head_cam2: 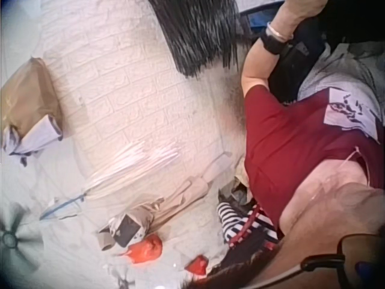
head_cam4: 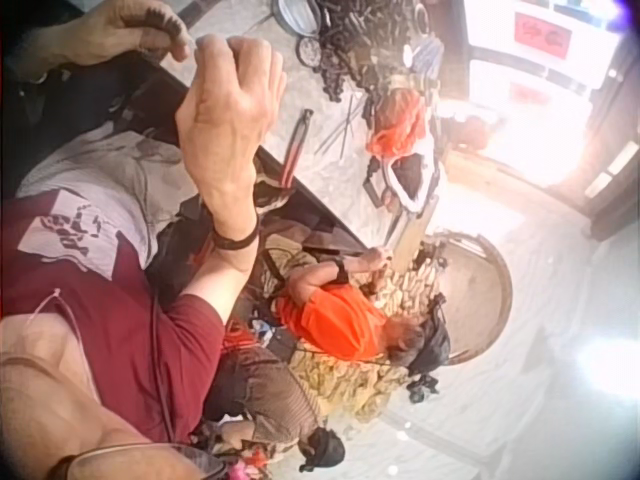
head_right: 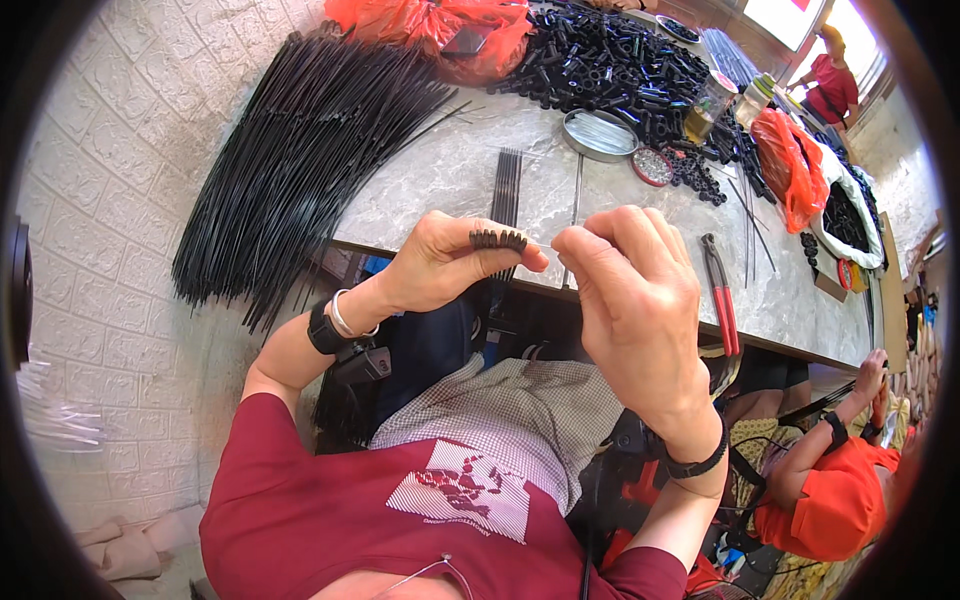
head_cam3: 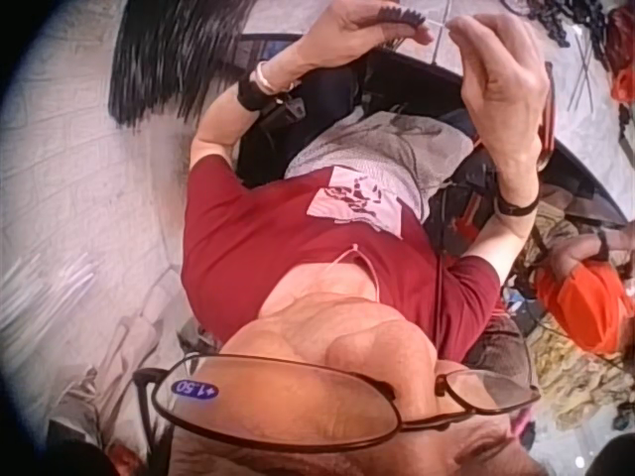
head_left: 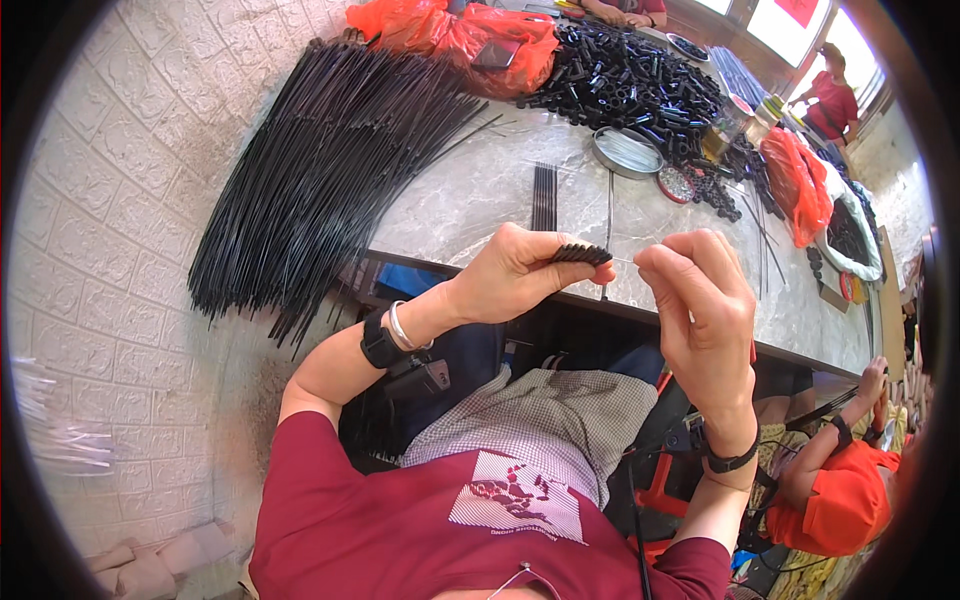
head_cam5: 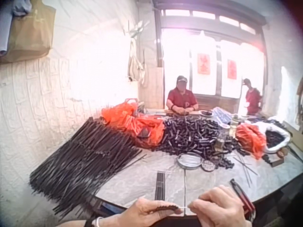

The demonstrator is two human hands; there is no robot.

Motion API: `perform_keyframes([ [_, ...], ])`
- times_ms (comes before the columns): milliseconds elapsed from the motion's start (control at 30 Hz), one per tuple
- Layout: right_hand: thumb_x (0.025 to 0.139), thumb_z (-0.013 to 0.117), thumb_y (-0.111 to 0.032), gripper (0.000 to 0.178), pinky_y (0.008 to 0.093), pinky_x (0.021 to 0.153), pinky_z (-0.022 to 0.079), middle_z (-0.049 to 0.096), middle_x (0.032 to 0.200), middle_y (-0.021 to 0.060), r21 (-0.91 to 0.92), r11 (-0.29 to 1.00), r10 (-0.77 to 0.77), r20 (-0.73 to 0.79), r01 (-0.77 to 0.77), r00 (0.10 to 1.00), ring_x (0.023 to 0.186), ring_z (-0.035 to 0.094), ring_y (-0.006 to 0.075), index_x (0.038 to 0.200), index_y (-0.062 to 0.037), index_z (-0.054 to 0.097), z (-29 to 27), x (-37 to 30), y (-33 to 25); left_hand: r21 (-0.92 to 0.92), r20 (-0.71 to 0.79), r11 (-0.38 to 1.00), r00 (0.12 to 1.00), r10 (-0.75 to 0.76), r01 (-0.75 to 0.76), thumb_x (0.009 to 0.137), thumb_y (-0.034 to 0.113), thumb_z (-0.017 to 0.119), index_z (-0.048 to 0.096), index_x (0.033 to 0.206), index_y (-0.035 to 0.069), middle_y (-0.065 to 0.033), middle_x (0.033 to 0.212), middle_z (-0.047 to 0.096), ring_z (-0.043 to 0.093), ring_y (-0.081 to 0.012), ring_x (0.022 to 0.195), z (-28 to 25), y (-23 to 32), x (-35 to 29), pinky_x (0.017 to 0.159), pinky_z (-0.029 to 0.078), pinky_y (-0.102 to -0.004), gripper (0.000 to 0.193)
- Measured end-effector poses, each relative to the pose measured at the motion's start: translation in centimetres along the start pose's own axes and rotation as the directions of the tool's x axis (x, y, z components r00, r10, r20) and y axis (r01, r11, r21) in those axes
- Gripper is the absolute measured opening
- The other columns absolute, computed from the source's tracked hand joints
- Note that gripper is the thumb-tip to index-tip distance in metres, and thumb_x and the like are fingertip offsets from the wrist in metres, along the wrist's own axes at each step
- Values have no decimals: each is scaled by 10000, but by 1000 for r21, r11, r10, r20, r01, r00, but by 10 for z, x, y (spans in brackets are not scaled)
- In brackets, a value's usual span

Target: The recorder is assembling ribs and stretchers for umbrellas by aligning multiple metal rods and inserting them into a central plastic hub or connector.

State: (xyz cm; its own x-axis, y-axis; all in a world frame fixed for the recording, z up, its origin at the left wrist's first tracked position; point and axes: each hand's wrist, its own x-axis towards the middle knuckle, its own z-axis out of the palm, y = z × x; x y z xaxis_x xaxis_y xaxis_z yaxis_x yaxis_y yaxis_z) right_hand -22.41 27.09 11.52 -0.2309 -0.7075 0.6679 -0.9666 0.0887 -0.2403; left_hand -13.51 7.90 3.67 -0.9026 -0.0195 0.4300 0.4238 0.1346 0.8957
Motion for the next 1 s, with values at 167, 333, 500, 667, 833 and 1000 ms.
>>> perform_keyframes([
  [167,762,674,16,130,369,665,444,557,813,93,27,999,32,-8,-32,999,758,555,277,884,-16,641,0,0,-1,11,0,1000,1000,15,-15,931,5,581,666,1090,-13,-122,1022,712,669,-182,993,1,-1,0,896,529,-308,181],
  [333,769,675,20,128,368,657,451,568,806,96,78,996,51,6,-51,999,747,568,279,888,-18,645,0,-2,-1,64,15,998,1000,28,-28,926,-2,583,670,1079,-13,-119,1017,714,674,-181,982,2,3,0,886,534,-307,177],
  [500,779,676,16,131,363,635,467,581,807,96,69,994,86,-5,-86,996,734,588,276,903,-20,649,2,-6,-4,60,0,997,999,49,-49,926,-1,582,671,1089,-10,-120,1022,715,676,-177,977,3,0,0,882,536,-300,186],
  [667,781,679,16,132,359,619,477,593,819,97,103,988,115,-8,-113,993,725,594,273,904,-21,649,4,-7,-7,77,-5,995,998,59,-59,924,10,592,671,1104,-4,-111,1019,718,676,-161,965,5,1,0,866,534,-287,197],
  [833,767,677,20,142,350,627,477,608,827,86,91,996,8,15,-9,1000,727,592,262,898,-31,659,2,1,0,75,2,996,999,38,-38,926,73,616,680,1110,5,-77,1025,722,664,-110,963,5,4,1,852,530,-258,206],
  [1000,730,710,4,120,328,617,467,630,767,58,190,982,-36,63,24,997,720,587,241,837,-43,683,-2,13,13,51,12,996,998,68,-68,928,78,615,666,1149,16,-75,1029,721,660,-103,945,5,3,2,842,530,-260,235],
])
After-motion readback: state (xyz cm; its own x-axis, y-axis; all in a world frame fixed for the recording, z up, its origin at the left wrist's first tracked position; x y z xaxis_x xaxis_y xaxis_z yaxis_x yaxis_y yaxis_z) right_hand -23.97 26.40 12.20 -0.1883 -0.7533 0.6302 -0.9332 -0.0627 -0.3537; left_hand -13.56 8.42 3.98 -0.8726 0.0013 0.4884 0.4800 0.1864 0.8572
